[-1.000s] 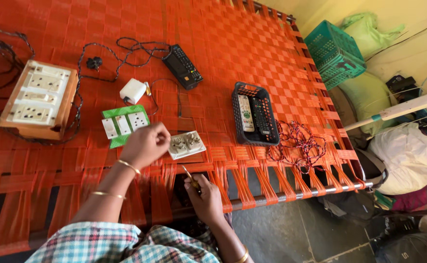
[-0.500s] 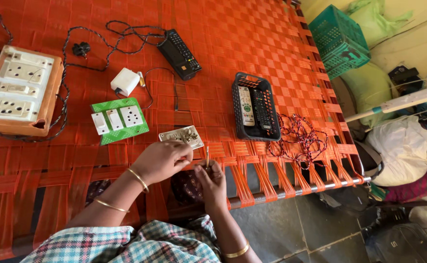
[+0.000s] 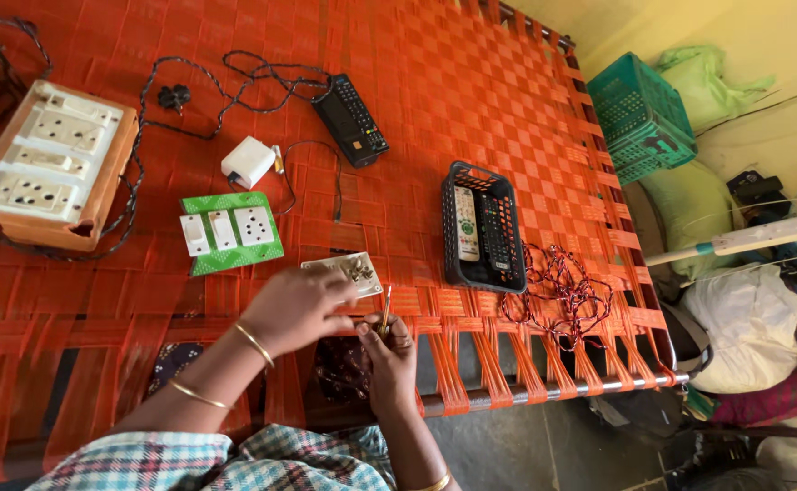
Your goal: The person uses a screwdriver and an electrical tester to disassemble and inspect a white electrical switchboard on a woven bed. They remove screws from the housing, handle internal wires and switches, and check connections.
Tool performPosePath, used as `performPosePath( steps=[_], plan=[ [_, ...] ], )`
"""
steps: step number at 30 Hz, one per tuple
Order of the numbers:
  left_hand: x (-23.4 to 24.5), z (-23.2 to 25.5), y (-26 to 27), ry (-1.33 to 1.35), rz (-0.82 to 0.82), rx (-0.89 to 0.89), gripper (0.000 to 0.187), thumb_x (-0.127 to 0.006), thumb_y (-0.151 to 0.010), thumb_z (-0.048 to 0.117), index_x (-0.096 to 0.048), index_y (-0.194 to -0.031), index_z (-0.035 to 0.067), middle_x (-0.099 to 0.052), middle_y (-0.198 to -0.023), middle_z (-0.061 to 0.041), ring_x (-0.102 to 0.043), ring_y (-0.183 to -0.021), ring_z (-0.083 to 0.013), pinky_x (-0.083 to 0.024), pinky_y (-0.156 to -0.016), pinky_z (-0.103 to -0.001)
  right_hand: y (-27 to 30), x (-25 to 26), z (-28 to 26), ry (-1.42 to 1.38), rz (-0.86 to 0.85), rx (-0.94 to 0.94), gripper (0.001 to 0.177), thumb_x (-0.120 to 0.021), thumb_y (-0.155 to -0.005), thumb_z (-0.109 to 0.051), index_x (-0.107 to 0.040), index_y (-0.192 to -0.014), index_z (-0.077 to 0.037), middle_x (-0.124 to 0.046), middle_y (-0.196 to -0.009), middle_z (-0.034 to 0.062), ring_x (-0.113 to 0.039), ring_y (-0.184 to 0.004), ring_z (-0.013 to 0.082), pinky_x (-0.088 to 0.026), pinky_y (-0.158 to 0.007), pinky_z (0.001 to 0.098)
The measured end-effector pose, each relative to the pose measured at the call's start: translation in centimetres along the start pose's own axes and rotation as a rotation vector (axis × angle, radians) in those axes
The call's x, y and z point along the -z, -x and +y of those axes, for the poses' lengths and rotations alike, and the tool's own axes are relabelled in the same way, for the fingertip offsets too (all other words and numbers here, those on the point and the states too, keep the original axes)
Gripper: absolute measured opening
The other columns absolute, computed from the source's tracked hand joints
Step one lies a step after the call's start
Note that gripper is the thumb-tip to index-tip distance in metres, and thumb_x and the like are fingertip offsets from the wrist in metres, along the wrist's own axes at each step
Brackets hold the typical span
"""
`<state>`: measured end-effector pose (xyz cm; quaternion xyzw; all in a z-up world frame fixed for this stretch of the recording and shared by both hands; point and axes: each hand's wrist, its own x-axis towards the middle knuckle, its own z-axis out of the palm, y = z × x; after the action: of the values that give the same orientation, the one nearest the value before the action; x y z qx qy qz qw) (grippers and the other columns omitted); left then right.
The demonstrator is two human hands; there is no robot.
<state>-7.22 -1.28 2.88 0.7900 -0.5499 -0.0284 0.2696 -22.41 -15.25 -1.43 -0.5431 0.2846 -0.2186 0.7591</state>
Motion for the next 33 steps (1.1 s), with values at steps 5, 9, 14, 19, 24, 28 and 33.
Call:
performPosePath(
  steps=[5,9,14,19,24,28,33],
  plan=[
    [0.6,-1.7,0.4,-0.052,0.069,0.217,0.057,-0.08,-0.077,0.047,-0.064,-0.122,0.017,-0.065,-0.124,-0.003,-0.063,-0.115,-0.0239,-0.053,-0.1,-0.04,0.3,0.1,-0.2,0.025,-0.013,0.017,0.017,-0.075,-0.088,0.002,-0.067,-0.099,-0.008,-0.066,-0.079,-0.0019,-0.049,-0.055,0.0028,-0.038,-0.049,0.0184],
    [0.1,-1.9,0.4,-0.031,0.039,0.29,0.094,-0.081,-0.072,0.06,-0.047,-0.146,0.015,-0.052,-0.146,-0.012,-0.051,-0.131,-0.0323,-0.042,-0.109,-0.046,-0.6,-0.2,-0.7,0.257,-0.063,0.148,0.018,-0.076,-0.088,0.003,-0.066,-0.098,-0.007,-0.072,-0.087,-0.0002,-0.056,-0.064,0.0028,-0.043,-0.056,0.0196],
    [1.0,-1.4,0.2,0.021,-0.152,0.441,0.106,-0.079,-0.077,0.061,-0.024,-0.157,0.018,-0.045,-0.151,-0.014,-0.042,-0.141,-0.033,-0.033,-0.12,-0.046,-2.4,-1.7,-2.5,0.76,-0.146,0.397,0.012,-0.077,-0.091,-0.001,-0.068,-0.098,-0.006,-0.07,-0.083,-0.0005,-0.055,-0.069,0.0041,-0.043,-0.061,0.0223],
    [1.5,-0.9,0.1,0.05,-0.06,0.342,0.102,-0.086,-0.074,0.039,-0.027,-0.156,0.022,-0.05,-0.146,-0.013,-0.047,-0.137,-0.0307,-0.034,-0.118,-0.046,-2.7,-3.1,-3.6,0.821,-0.131,0.444,0.014,-0.078,-0.089,-0.001,-0.068,-0.099,-0.006,-0.076,-0.087,0.001,-0.054,-0.067,0.0021,-0.041,-0.057,0.0204],
    [1.1,-1.1,0.4,0.031,0.062,0.206,0.1,-0.087,-0.074,0.031,-0.029,-0.155,0.021,-0.055,-0.137,-0.015,-0.053,-0.129,-0.0319,-0.042,-0.11,-0.046,-2.3,-3.4,-3.2,0.771,-0.074,0.419,0.017,-0.075,-0.088,-0.001,-0.066,-0.101,-0.006,-0.08,-0.095,0.0038,-0.056,-0.068,0.0015,-0.045,-0.059,0.0197],
    [0.9,-0.9,0.4,-0.014,0.123,0.131,0.093,-0.086,-0.073,0.032,-0.035,-0.15,0.019,-0.058,-0.133,-0.014,-0.056,-0.125,-0.0322,-0.046,-0.106,-0.045,-2.3,-3.2,-2.9,0.853,-0.041,0.485,0.019,-0.076,-0.087,-0.002,-0.062,-0.1,-0.003,-0.081,-0.097,0.0047,-0.064,-0.074,0.0029,-0.051,-0.066,0.0207],
    [0.6,-0.8,0.6,-0.035,0.179,0.098,0.086,-0.086,-0.072,0.032,-0.041,-0.144,0.018,-0.06,-0.13,-0.014,-0.058,-0.124,-0.0324,-0.048,-0.103,-0.045,-2.5,-2.6,-2.1,0.826,-0.075,0.527,0.019,-0.076,-0.09,-0.002,-0.062,-0.102,-0.003,-0.082,-0.1,0.0073,-0.07,-0.084,0.0068,-0.056,-0.075,0.0232]
  ],
)
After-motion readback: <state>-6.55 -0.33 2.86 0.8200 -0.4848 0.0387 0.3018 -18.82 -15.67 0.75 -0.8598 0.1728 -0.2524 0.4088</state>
